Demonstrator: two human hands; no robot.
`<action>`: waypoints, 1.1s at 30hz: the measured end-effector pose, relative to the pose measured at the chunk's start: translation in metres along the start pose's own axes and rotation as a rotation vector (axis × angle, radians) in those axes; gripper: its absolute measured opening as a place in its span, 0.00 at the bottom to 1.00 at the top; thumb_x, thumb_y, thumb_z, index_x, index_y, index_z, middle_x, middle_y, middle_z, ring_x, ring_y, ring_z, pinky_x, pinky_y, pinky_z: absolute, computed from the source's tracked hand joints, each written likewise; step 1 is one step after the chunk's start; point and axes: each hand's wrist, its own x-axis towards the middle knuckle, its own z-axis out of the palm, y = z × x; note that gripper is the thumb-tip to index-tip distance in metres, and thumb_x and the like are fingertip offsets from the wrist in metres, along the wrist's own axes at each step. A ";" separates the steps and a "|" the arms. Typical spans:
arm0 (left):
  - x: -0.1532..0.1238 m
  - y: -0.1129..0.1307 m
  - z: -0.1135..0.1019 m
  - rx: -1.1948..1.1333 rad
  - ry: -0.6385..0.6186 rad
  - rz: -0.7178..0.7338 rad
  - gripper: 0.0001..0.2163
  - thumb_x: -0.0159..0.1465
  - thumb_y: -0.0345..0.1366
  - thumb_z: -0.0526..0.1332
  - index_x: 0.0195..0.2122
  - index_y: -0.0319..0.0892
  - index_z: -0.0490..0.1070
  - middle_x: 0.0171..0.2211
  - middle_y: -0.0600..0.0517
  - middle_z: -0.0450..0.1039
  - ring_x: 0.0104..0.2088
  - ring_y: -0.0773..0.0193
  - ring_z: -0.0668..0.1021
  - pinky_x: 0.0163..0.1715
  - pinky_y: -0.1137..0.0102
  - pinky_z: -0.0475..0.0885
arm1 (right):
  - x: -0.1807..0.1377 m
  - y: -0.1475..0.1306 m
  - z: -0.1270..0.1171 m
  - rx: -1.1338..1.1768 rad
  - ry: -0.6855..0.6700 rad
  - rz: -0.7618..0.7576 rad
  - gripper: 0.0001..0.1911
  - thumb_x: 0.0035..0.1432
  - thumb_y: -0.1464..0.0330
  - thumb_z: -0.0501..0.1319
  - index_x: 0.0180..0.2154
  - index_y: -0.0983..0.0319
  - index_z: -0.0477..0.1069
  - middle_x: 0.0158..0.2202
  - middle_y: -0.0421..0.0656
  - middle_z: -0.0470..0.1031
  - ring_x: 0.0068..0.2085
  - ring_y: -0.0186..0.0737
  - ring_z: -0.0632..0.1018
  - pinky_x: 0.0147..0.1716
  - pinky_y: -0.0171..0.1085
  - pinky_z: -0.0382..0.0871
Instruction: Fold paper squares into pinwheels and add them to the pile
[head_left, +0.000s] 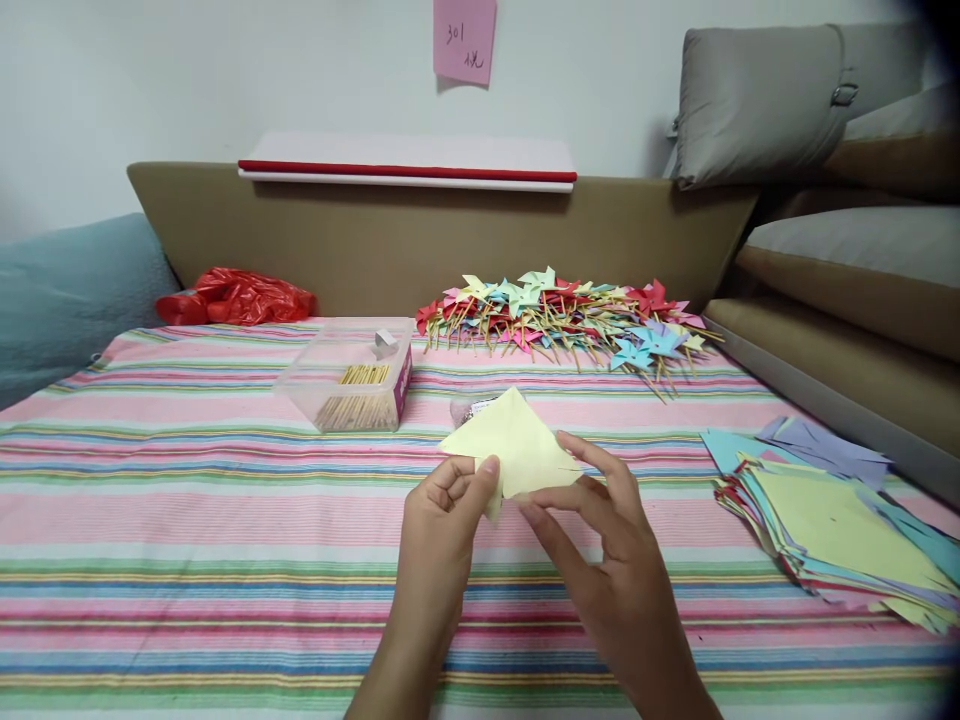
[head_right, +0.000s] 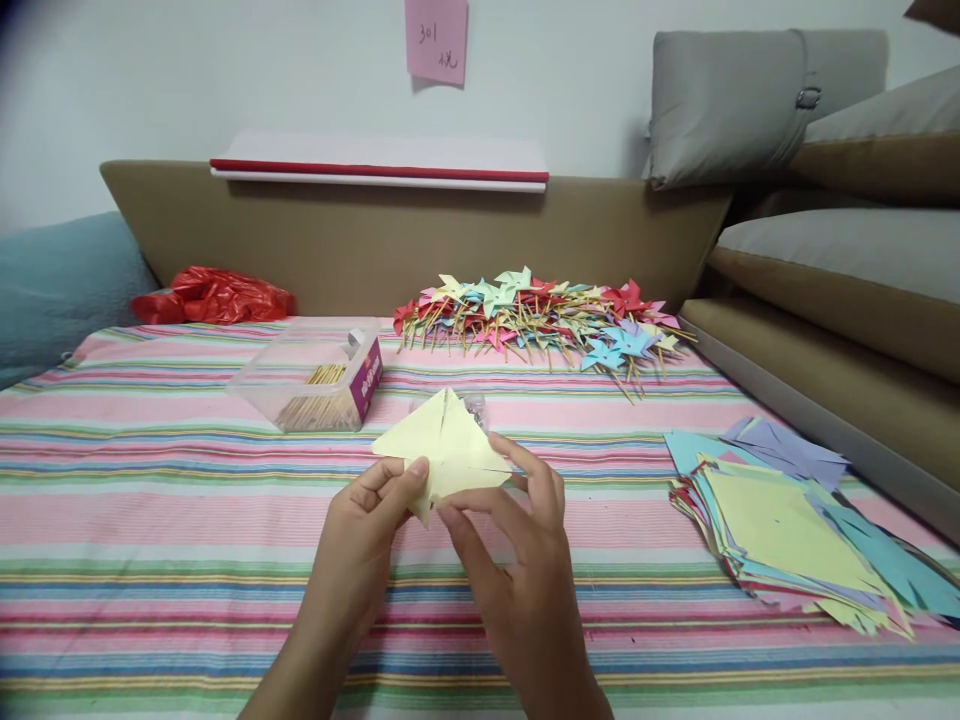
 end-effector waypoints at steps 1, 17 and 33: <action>0.000 0.000 0.001 0.026 -0.009 0.013 0.14 0.61 0.43 0.69 0.25 0.40 0.70 0.24 0.56 0.70 0.28 0.68 0.69 0.32 0.74 0.65 | 0.000 0.000 0.000 0.051 0.017 0.077 0.07 0.60 0.61 0.65 0.32 0.52 0.80 0.58 0.46 0.68 0.58 0.55 0.70 0.54 0.54 0.65; -0.005 0.002 0.010 0.178 -0.073 0.074 0.13 0.61 0.42 0.68 0.24 0.41 0.71 0.21 0.56 0.68 0.26 0.68 0.70 0.30 0.74 0.66 | 0.004 0.006 0.003 0.296 0.112 0.409 0.12 0.49 0.55 0.71 0.29 0.56 0.81 0.56 0.46 0.70 0.58 0.57 0.72 0.59 0.56 0.62; -0.007 0.001 0.009 0.252 -0.077 0.098 0.12 0.62 0.43 0.67 0.27 0.41 0.72 0.23 0.57 0.67 0.27 0.68 0.69 0.28 0.75 0.64 | 0.005 0.004 0.003 0.387 0.051 0.488 0.13 0.47 0.55 0.72 0.27 0.58 0.79 0.53 0.47 0.72 0.55 0.55 0.74 0.52 0.48 0.69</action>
